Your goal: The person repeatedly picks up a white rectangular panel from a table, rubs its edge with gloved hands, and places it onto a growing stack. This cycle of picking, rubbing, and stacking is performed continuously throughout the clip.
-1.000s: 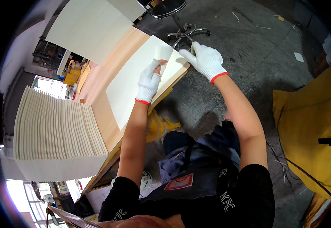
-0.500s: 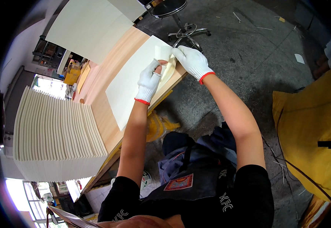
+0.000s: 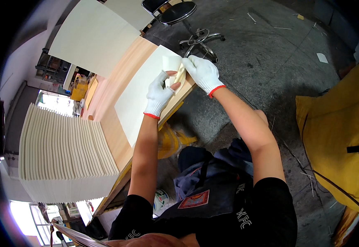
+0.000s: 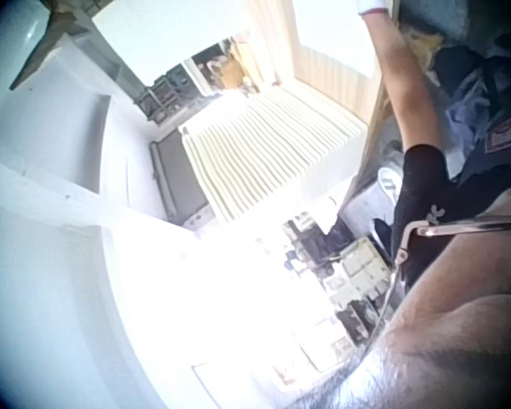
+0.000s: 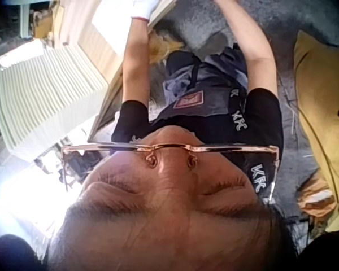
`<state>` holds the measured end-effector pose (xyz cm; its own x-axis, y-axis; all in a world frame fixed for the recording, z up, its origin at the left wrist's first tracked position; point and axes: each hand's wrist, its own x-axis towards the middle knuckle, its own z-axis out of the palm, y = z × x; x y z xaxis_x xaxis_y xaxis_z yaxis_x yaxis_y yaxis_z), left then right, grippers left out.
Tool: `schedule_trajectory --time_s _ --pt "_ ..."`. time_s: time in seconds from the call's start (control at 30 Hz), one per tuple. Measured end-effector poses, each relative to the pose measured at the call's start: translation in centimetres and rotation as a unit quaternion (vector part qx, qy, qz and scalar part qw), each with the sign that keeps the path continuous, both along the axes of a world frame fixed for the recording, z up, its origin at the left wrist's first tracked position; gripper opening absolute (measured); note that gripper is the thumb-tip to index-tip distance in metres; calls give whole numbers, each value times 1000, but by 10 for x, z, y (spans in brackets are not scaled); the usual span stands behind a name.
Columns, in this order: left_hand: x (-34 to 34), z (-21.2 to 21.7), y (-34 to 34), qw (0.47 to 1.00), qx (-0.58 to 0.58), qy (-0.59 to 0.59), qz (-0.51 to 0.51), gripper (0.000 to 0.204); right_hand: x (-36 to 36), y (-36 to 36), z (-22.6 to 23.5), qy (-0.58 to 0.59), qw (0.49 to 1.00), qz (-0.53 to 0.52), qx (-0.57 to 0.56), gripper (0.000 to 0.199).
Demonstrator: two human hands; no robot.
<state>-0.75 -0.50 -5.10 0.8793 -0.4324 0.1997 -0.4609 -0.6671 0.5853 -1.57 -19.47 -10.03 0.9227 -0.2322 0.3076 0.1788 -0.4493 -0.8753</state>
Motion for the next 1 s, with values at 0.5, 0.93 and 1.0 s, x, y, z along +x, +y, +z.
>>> schedule_trajectory --time_s 0.5,0.93,1.0 --pt "-30 9 1 969 183 -162 19 62 -27 -43 22 69 993 -64 -72 53" --pt "-42 111 152 797 -480 -294 219 21 -56 133 84 -68 937 257 -226 83" --pt "-62 116 173 781 -501 -280 246 19 -61 177 91 -21 883 341 -323 106"
